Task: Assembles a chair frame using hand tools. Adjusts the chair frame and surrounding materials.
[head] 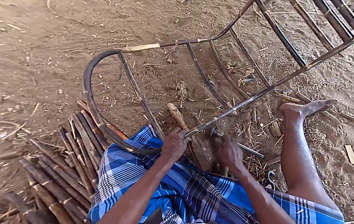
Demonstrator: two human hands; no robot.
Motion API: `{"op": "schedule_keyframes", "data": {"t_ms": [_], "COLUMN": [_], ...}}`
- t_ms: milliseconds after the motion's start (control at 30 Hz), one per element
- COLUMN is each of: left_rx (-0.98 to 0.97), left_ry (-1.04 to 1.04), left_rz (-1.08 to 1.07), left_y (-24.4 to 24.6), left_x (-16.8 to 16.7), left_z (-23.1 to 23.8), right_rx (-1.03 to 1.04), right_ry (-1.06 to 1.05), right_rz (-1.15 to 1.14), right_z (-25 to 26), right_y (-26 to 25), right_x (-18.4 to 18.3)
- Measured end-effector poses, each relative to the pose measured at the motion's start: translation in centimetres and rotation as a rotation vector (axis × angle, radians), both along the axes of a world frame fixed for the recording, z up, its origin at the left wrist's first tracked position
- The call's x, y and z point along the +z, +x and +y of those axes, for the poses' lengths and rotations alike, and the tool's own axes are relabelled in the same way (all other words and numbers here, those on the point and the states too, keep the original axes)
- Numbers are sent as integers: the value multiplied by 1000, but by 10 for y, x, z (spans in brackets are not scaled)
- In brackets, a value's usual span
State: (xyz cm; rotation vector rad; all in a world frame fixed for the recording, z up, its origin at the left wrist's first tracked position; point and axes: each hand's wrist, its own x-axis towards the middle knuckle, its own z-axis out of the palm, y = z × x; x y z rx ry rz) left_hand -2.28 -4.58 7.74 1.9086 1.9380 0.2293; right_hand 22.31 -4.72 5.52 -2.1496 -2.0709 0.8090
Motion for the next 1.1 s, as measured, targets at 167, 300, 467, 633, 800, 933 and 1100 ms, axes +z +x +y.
{"op": "schedule_keyframes", "data": {"t_ms": [167,300,467,633,800,933,1100], "left_rx": [2,-20,-15,-2,-1,-10,-18], "left_ry": [6,28,33,-29,-18,27,18], "left_rz": [4,-5,-16,-47,-38,-44,-59], "left_y": [5,3,2,2,-2,2,0], "left_x": [-4,-7,-8,-4,-5,-6,-10], "left_z": [-3,-4,-4,0,-1,-2,-3], "right_rx": [88,215,76,66,199,122,148], "right_ry": [69,30,-305,-179,-163,-204,-132], "right_rz": [-326,-335,-15,552,377,383,424], "right_z": [25,27,8,-27,-26,-22,-36], "right_y": [76,84,84,51,31,35,34], "right_x": [-62,-59,11,12,4,16,-1]}}
